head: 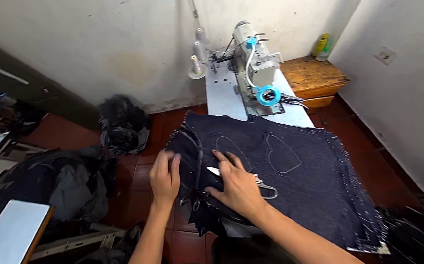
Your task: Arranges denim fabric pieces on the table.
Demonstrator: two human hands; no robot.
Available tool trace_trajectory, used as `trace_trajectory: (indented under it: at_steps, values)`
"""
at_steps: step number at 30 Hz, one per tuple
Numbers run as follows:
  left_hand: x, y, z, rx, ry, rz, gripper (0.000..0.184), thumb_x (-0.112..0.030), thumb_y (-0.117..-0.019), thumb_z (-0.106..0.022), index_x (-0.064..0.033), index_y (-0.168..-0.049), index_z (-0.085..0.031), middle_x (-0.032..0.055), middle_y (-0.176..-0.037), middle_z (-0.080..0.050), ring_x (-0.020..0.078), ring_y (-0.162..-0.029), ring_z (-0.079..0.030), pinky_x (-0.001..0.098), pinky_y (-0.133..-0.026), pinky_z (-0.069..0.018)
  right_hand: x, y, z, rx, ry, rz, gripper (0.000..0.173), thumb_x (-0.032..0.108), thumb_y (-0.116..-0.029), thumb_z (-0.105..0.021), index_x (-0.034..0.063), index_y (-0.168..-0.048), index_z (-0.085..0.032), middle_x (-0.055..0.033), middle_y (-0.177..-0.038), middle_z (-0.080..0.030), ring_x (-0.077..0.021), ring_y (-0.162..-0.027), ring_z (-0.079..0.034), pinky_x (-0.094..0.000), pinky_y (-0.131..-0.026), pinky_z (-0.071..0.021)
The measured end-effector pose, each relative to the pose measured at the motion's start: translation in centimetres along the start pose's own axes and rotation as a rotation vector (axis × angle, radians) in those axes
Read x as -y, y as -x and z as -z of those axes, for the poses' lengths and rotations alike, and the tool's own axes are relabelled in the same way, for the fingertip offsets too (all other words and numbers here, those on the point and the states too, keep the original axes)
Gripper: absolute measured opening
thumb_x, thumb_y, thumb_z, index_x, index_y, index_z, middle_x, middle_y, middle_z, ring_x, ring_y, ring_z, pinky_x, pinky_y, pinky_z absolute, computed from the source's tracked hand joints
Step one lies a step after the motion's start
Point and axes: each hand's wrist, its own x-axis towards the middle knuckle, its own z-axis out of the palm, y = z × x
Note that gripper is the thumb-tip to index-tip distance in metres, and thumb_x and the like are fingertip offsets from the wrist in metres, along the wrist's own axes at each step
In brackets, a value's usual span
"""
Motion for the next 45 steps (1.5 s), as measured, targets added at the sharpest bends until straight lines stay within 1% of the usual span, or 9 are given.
trace_trajectory:
  at_steps: [2, 5, 9, 16, 22, 26, 36, 42, 45]
  values:
    - [4.0, 6.7, -0.1, -0.037, -0.136, 0.129, 0.045, -0.026, -0.1048, -0.044, 0.0006, -0.074, -0.064, 0.0121, -0.065, -0.061, 0.0235, -0.062, -0.064, 0.0403, -0.058, -0.0549, 0.4, 0.0, 0.0, -0.017, 0.036, 0.01, 0.071, 0.061, -0.0727, -0.08, 0.0041, -0.112, -0.064, -0.0026, -0.149, -0.059, -0.0356, -0.131, -0.06, -0.0466, -0.065, -0.0612]
    - [7.6, 13.8, -3.5, 0.701, 0.044, 0.688, 0.035, -0.015, -0.1029, -0.052, 0.0046, -0.129, -0.064, 0.0248, -0.125, -0.068, 0.0382, -0.121, -0.064, 0.0568, -0.108, -0.048, 0.7, -0.2, 0.1, -0.02, 0.082, -0.002, 0.081, 0.06, -0.0715, -0.081, 0.0034, -0.126, -0.062, -0.0032, -0.149, -0.058, -0.0359, -0.125, -0.063, -0.0479, -0.066, -0.0609]
    - [7.6, 17.1, -8.4, 0.814, 0.421, 0.531, 0.038, -0.003, -0.1004, -0.051, 0.0096, -0.136, -0.058, 0.028, -0.142, -0.057, 0.0343, -0.139, -0.051, 0.0432, -0.121, -0.0351, 1.3, -0.1, 0.7, 0.008, 0.178, -0.007, 0.08, 0.062, -0.0722, -0.081, 0.0049, -0.125, -0.063, -0.0043, -0.148, -0.059, -0.0371, -0.114, -0.068, -0.0517, -0.064, -0.059]
    - [9.4, 19.0, -4.3, 1.206, 0.7, 0.381, 0.031, -0.01, -0.0893, -0.064, 0.0045, -0.116, -0.07, 0.0229, -0.115, -0.07, 0.033, -0.113, -0.066, 0.055, -0.103, -0.0492, 3.7, -0.6, 1.6, 0.134, 0.355, -0.093, 0.093, 0.06, -0.0734, -0.084, 0.0049, -0.142, -0.053, -0.0118, -0.141, -0.062, -0.0382, -0.108, -0.068, -0.0545, -0.069, -0.0575]
    - [11.0, 20.5, 2.2, 0.947, 0.852, 0.151, 0.027, -0.012, -0.0864, -0.056, 0.0078, -0.087, -0.074, 0.0208, -0.13, -0.066, 0.0249, -0.133, -0.056, 0.0397, -0.115, -0.0414, 6.3, 0.9, 2.3, -0.06, 0.504, -0.009, 0.061, 0.052, -0.0716, -0.089, 0.0037, -0.099, -0.063, -0.0172, -0.101, -0.064, -0.0414, -0.092, -0.066, -0.0477, -0.05, -0.0518]
    - [10.9, 18.3, 5.5, 0.917, 0.851, 0.102, 0.028, -0.012, -0.086, -0.054, 0.0085, -0.074, -0.069, 0.024, -0.143, -0.055, 0.0266, -0.143, -0.044, 0.038, -0.119, -0.0361, 10.4, 4.6, 2.1, -0.009, 0.473, 0.017, 0.039, 0.038, -0.1028, -0.056, 0.0006, -0.097, -0.068, -0.0228, -0.094, -0.064, -0.0455, -0.088, -0.066, -0.0524, -0.061, -0.0564]
    - [9.7, 16.4, 10.2, 0.974, 0.74, -0.102, 0.029, -0.014, -0.0857, -0.054, 0.0052, -0.067, -0.064, 0.0223, -0.117, -0.068, 0.0293, -0.121, -0.061, 0.0421, -0.106, -0.0477, 12.1, 5.2, -0.9, 0.146, 0.554, 0.201, 0.018, 0.013, -0.098, -0.063, -0.0022, -0.091, -0.068, -0.0183, -0.078, -0.07, -0.0363, -0.075, -0.073, -0.0473, -0.059, -0.056]
    - [8.7, 15.8, 15.1, 0.719, 0.795, -0.15, 0.034, -0.021, -0.0882, -0.055, -0.0034, -0.059, -0.058, 0.0128, -0.095, -0.069, 0.0184, -0.102, -0.064, 0.0321, -0.09, -0.0525, 11.2, 5.3, 2.7, -0.047, 0.205, 0.194, 0.039, 0.035, -0.1067, -0.043, 0.0087, -0.085, -0.062, -0.0063, -0.064, -0.058, -0.0249, -0.055, -0.063, -0.0445, -0.046, -0.0509]
    - [6.4, 14.3, 22.8, 0.478, 0.982, -0.065, 0.021, -0.034, -0.0981, -0.063, -0.018, -0.089, -0.074, -0.0059, -0.118, -0.072, 0.0043, -0.117, -0.062, 0.0259, -0.102, -0.0514, 7.4, 8.0, 4.5, 0.132, -0.401, 0.155, 0.063, 0.068, -0.0995, -0.045, 0.0088, -0.102, -0.066, -0.0002, -0.088, -0.071, -0.0107, -0.079, -0.068, -0.0353, -0.071, -0.0569]
